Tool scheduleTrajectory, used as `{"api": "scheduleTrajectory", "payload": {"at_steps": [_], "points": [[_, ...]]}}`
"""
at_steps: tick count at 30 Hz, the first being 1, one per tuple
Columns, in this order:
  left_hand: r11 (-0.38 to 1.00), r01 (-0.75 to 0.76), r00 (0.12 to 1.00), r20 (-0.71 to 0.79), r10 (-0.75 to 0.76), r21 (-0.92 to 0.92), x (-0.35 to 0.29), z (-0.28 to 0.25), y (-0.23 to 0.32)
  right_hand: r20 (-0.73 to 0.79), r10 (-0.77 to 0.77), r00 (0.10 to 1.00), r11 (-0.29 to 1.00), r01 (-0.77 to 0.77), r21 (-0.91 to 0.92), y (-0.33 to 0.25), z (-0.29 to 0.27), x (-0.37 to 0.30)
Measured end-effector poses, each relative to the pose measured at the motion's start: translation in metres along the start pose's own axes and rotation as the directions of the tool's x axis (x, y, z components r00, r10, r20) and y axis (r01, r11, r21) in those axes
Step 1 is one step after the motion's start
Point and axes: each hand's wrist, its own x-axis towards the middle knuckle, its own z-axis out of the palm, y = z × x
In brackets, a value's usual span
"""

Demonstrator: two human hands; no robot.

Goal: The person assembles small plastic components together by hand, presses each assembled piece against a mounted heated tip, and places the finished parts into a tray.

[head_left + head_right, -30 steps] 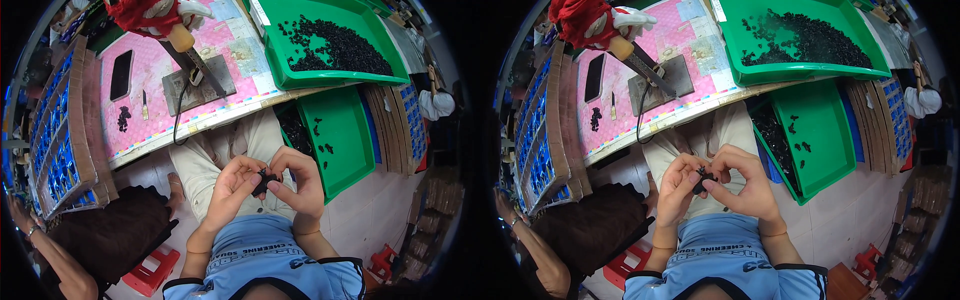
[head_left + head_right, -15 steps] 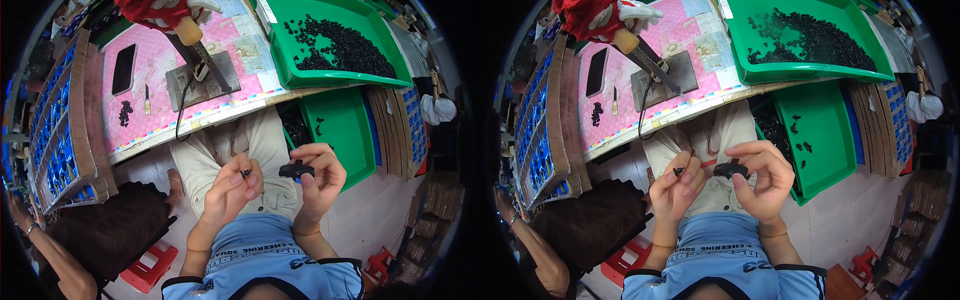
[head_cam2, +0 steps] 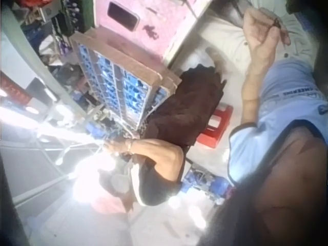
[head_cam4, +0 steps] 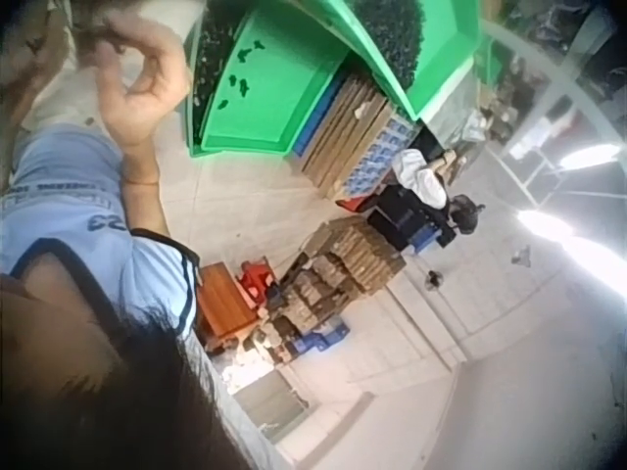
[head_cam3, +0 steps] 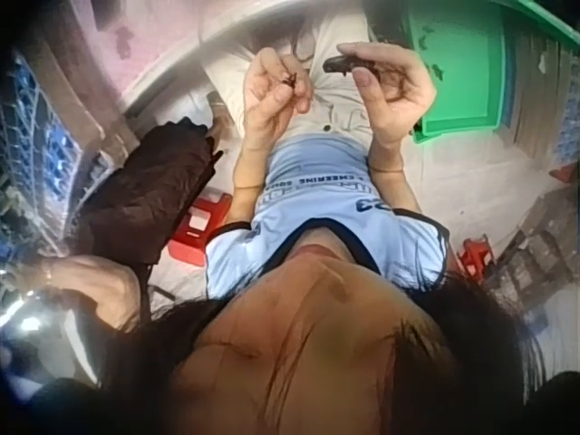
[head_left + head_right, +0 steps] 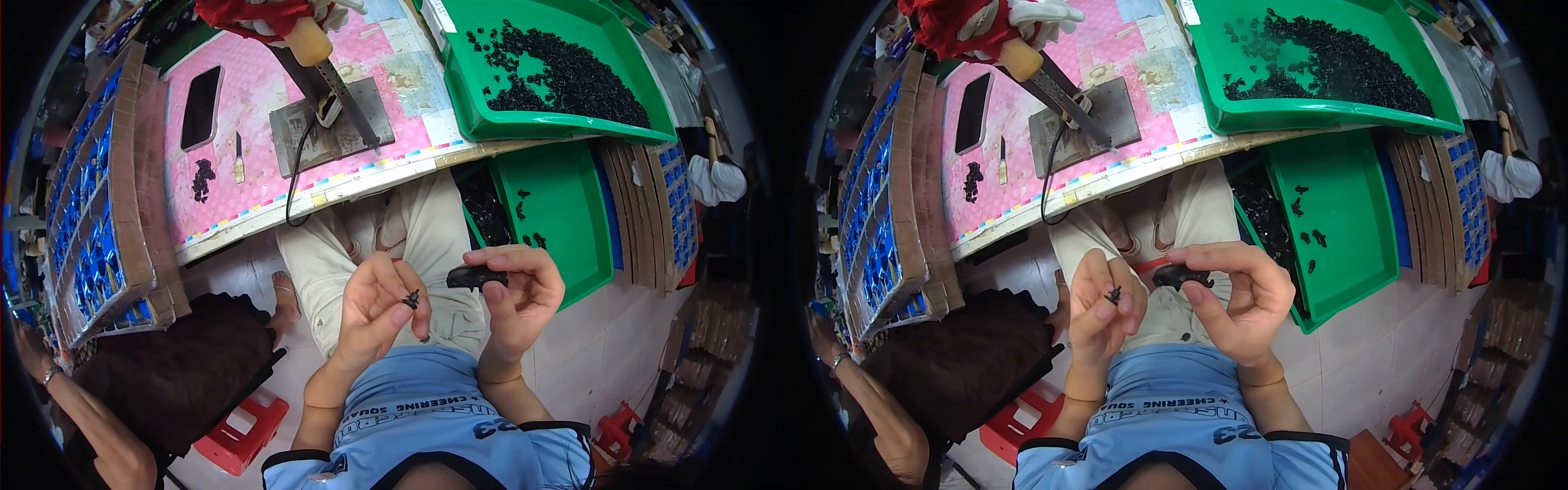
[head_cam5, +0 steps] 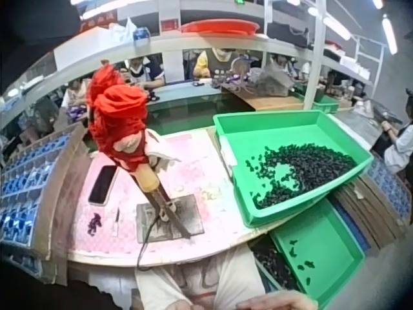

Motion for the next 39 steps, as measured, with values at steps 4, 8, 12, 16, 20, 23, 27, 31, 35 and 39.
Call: {"api": "scheduleTrajectory", "payload": {"at_steps": [4, 8, 12, 16, 20, 23, 27, 31, 35, 39], "points": [[0.886, -0.215, 0.976, 0.066, 0.207, 0.411, 0.000, 0.005, 0.000, 0.025, -0.070, 0.997, 0.998, 0.070, 0.003, 0.001, 0.003, 0.002], [0.849, -0.239, 0.971, 0.111, 0.211, 0.471, 0.001, 0.001, -0.001, -0.020, -0.095, 0.995, 0.996, 0.095, 0.001, 0.005, 0.006, -0.001], [0.860, -0.200, 0.979, 0.068, 0.190, 0.470, 0.002, 0.001, -0.001, 0.031, -0.064, 0.997, 0.998, 0.065, -0.001, 0.003, 0.005, -0.003], [0.904, -0.120, 0.992, 0.017, 0.124, 0.411, 0.001, 0.004, -0.001, 0.052, -0.083, 0.995, 0.997, 0.082, 0.012, 0.004, 0.006, -0.004], [0.908, -0.122, 0.992, 0.034, 0.118, 0.400, 0.001, 0.004, -0.001, 0.053, -0.101, 0.994, 0.994, 0.103, -0.037, 0.003, 0.007, -0.004], [0.936, -0.090, 0.996, 0.012, 0.092, 0.340, 0.002, 0.006, 0.001, 0.063, -0.119, 0.991, 0.989, 0.124, -0.078, 0.003, 0.007, -0.004], [0.957, -0.069, 0.998, 0.024, 0.065, 0.282, 0.001, 0.007, 0.002, 0.075, -0.174, 0.982, 0.976, 0.183, -0.122, 0.005, 0.006, -0.007], [0.971, -0.041, 0.999, 0.023, 0.037, 0.236, 0.001, 0.008, 0.003, 0.103, -0.268, 0.958, 0.940, 0.283, -0.189, 0.007, 0.005, -0.008], [0.967, -0.038, 0.999, 0.025, 0.033, 0.251, 0.001, 0.008, 0.004, 0.136, -0.322, 0.937, 0.903, 0.347, -0.255, 0.007, 0.005, -0.008], [0.971, 0.002, 1.000, 0.003, -0.003, 0.238, 0.000, 0.010, 0.005, 0.209, -0.339, 0.917, 0.860, 0.392, -0.327, 0.004, 0.008, -0.006]]}}
